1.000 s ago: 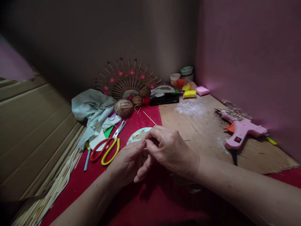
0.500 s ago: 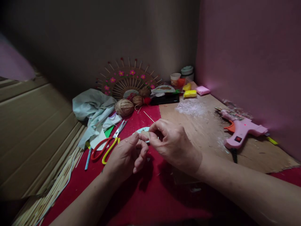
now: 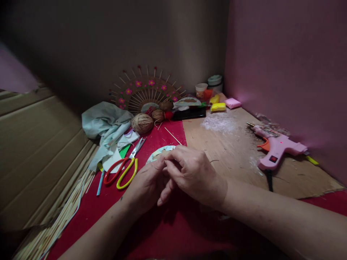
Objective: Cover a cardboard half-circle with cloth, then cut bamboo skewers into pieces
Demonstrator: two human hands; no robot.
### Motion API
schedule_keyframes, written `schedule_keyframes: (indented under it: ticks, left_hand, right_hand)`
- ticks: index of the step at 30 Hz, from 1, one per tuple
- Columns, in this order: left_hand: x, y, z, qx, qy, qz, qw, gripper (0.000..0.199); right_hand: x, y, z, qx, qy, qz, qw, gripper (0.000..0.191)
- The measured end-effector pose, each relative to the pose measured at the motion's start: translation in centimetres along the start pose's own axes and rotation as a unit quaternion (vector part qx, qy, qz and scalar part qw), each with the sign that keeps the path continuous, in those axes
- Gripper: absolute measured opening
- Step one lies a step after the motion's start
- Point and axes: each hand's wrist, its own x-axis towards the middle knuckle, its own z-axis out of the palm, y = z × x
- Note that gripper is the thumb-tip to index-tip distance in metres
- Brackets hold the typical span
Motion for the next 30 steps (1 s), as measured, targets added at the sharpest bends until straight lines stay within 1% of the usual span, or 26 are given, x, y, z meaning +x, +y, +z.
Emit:
schedule_keyframes:
  ticks: [2, 5, 8, 10, 11, 13, 17, 23, 30]
  left_hand:
    - [-0.01, -0.09, 0.06, 0.012, -0.005, -0.004, 1.0, 0.042]
    - [-0.02, -0.1, 0.09, 0.02, -0.008, -0.008, 1.0, 0.042]
    - [-0.1, 0.02, 0.15, 0.033, -0.008, -0.02, 0.999, 0.043]
    - [-0.18, 0.11, 0.21, 0.03, 0.006, -0.025, 0.999, 0.039]
    - [-0.21, 0.14, 0.24, 0.026, 0.014, -0.024, 0.999, 0.037]
    - [-0.23, 0.17, 0.27, 0.02, 0.023, -0.021, 0.999, 0.034]
    - [-0.14, 0.11, 0.16, 0.026, 0.011, -0.019, 0.999, 0.038]
    - [-0.18, 0.05, -0.01, 0.028, 0.004, -0.018, 0.999, 0.036]
    - [-0.27, -0.05, -0.13, 0.026, -0.006, -0.036, 0.999, 0.038]
  right_hand:
    - [-0.02, -0.04, 0.04, -0.015, -0.008, 0.013, 1.0, 0.014]
    - [0.07, 0.06, 0.07, -0.028, -0.003, 0.012, 1.0, 0.014]
    - [0.38, 0.27, -0.14, -0.05, 0.038, 0.003, 0.998, 0.012]
    - [0.61, 0.4, -0.36, -0.057, 0.069, 0.002, 0.996, 0.012]
    - [0.69, 0.44, -0.45, -0.052, 0.074, 0.002, 0.996, 0.012]
    - [0.71, 0.46, -0.54, -0.026, 0.058, 0.001, 0.998, 0.012]
    - [0.32, 0.3, -0.4, 0.025, 0.006, 0.0, 1.0, 0.013]
    - [0.07, 0.21, -0.4, 0.019, 0.003, -0.004, 1.0, 0.013]
    - [0.46, 0.17, -0.55, 0.045, -0.018, 0.045, 0.998, 0.013]
